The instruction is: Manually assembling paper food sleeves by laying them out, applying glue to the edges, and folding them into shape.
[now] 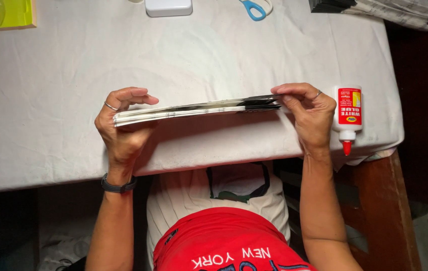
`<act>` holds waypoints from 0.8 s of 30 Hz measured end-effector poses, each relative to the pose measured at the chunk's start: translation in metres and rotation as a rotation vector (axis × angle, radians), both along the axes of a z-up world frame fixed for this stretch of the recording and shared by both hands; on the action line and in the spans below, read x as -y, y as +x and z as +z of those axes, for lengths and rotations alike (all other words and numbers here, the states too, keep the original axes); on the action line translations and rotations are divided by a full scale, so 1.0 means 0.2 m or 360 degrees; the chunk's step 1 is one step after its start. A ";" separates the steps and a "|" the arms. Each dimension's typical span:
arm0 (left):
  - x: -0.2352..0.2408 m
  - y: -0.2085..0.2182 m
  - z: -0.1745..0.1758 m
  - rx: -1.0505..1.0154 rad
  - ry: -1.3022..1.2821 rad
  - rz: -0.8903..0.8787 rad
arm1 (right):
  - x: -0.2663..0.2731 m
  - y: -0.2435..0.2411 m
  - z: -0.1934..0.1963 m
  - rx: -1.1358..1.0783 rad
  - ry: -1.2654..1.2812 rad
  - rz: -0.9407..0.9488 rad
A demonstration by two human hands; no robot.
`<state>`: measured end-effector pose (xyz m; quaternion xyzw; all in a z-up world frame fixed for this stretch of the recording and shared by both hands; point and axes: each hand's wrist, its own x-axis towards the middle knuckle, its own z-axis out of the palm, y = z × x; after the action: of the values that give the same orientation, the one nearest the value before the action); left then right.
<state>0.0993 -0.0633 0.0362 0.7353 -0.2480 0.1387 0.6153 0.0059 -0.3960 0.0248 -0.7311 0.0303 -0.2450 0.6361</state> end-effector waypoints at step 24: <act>0.02 -0.02 0.03 -0.0073 -0.0008 0.0005 | 0.00 -0.09 0.01 -0.0099 -0.0065 0.0236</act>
<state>0.0958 -0.0682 0.0422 0.7370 -0.2325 0.1234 0.6225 -0.0116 -0.3952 0.0273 -0.7515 -0.0093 -0.1749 0.6361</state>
